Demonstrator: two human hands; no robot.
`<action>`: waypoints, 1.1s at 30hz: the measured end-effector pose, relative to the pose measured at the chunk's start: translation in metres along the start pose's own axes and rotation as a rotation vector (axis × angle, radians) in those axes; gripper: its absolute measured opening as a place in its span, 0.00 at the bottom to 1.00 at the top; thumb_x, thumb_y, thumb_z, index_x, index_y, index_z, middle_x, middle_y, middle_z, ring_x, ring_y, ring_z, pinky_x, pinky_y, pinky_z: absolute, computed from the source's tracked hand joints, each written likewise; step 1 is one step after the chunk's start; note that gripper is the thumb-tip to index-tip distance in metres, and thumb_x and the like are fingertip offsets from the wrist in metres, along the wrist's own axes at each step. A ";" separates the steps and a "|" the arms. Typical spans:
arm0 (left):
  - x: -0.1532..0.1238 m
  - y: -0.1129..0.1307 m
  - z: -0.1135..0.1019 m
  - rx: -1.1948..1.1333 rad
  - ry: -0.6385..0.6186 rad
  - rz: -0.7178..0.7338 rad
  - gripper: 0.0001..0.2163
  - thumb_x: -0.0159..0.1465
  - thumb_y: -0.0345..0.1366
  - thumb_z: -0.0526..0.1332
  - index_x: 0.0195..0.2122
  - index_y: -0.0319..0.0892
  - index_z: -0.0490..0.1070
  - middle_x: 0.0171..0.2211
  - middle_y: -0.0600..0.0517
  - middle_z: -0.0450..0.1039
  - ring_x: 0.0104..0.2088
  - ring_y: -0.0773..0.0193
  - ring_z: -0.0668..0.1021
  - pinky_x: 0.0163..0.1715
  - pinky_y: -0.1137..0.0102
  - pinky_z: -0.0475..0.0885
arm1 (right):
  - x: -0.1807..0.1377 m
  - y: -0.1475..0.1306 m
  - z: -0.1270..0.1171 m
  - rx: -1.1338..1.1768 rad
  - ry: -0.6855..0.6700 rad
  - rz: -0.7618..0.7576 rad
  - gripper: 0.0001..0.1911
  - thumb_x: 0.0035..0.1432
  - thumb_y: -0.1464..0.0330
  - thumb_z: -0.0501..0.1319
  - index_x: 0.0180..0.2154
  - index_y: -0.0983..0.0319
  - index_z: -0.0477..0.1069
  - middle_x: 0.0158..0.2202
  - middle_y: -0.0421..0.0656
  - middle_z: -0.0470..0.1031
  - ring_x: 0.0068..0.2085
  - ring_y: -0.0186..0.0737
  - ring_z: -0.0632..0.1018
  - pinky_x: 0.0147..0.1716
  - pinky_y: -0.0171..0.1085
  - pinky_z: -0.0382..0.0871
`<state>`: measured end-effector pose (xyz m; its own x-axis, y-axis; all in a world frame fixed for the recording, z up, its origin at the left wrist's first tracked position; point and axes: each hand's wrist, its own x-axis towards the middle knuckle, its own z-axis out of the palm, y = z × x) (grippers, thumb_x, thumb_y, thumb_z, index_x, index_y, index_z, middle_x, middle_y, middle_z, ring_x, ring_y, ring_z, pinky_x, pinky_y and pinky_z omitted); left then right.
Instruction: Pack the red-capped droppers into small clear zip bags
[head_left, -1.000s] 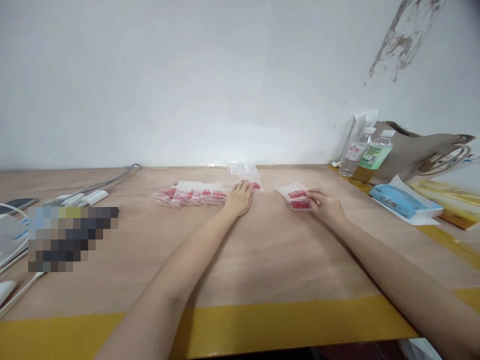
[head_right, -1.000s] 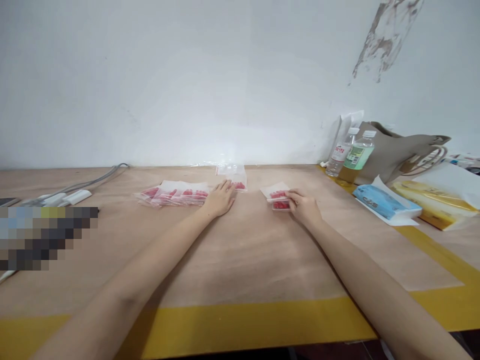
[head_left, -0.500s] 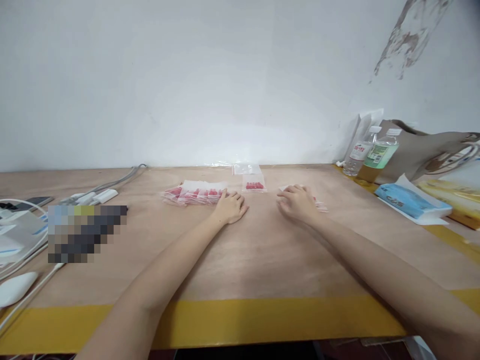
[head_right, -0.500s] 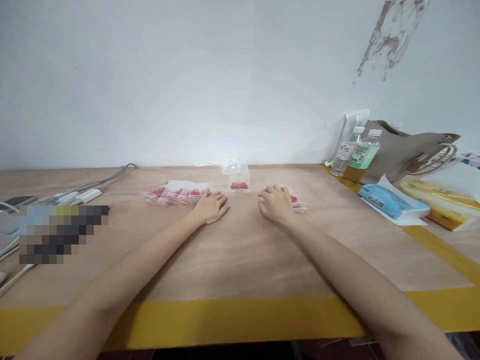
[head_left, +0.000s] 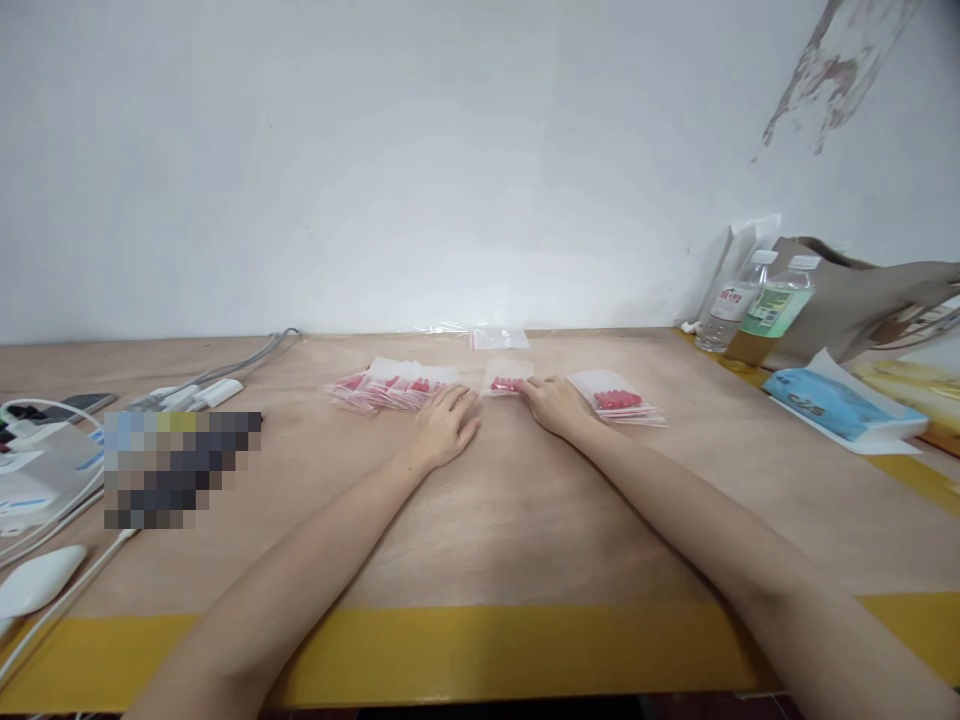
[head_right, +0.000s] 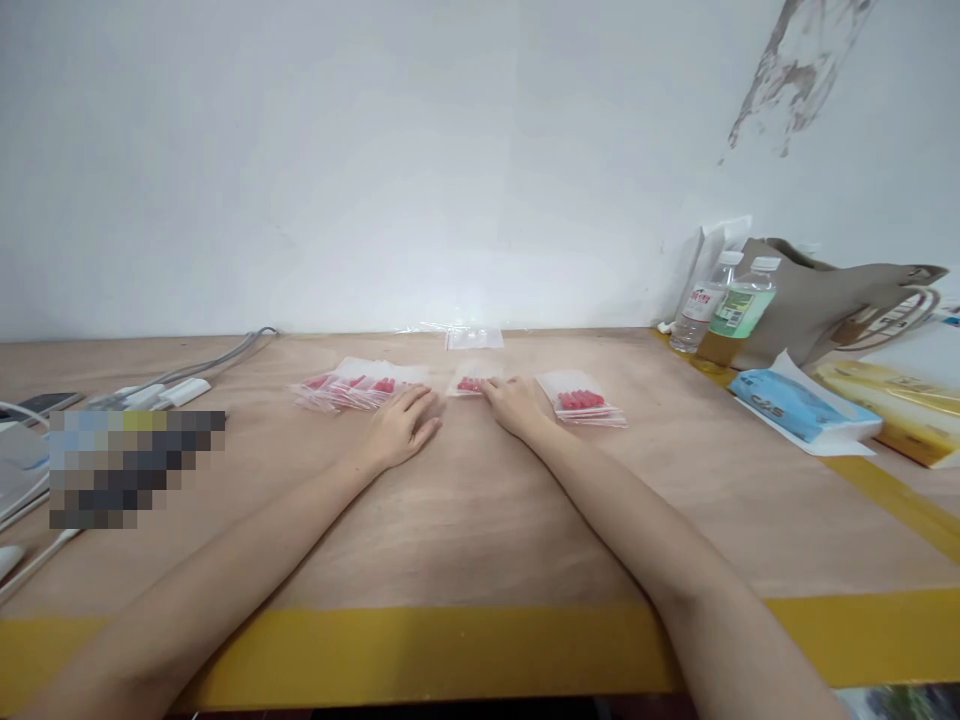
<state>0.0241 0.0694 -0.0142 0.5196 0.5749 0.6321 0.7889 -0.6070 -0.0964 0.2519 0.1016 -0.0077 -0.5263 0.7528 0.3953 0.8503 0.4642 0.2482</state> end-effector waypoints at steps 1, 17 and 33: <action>-0.002 0.001 -0.001 -0.024 0.049 0.038 0.16 0.61 0.37 0.54 0.49 0.37 0.65 0.48 0.43 0.67 0.50 0.55 0.69 0.50 0.61 0.64 | -0.008 -0.003 -0.003 0.044 0.032 -0.065 0.14 0.58 0.77 0.48 0.43 0.63 0.67 0.38 0.48 0.73 0.35 0.39 0.73 0.37 0.37 0.59; -0.013 0.002 0.000 -0.249 0.027 0.216 0.10 0.65 0.33 0.52 0.32 0.40 0.71 0.34 0.50 0.74 0.35 0.66 0.76 0.34 0.74 0.71 | -0.057 -0.018 -0.015 0.319 0.308 -0.130 0.09 0.58 0.72 0.51 0.32 0.63 0.69 0.33 0.44 0.74 0.34 0.37 0.73 0.36 0.36 0.63; 0.002 0.026 -0.001 -0.191 0.057 0.283 0.07 0.64 0.32 0.53 0.36 0.41 0.70 0.38 0.49 0.74 0.41 0.62 0.74 0.42 0.66 0.69 | -0.052 -0.024 -0.023 0.218 0.326 -0.218 0.10 0.59 0.70 0.51 0.30 0.62 0.70 0.31 0.43 0.74 0.35 0.37 0.70 0.39 0.38 0.55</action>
<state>0.0455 0.0537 -0.0145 0.6858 0.3404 0.6432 0.5374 -0.8329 -0.1323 0.2589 0.0409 -0.0139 -0.6372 0.4559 0.6214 0.6815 0.7099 0.1780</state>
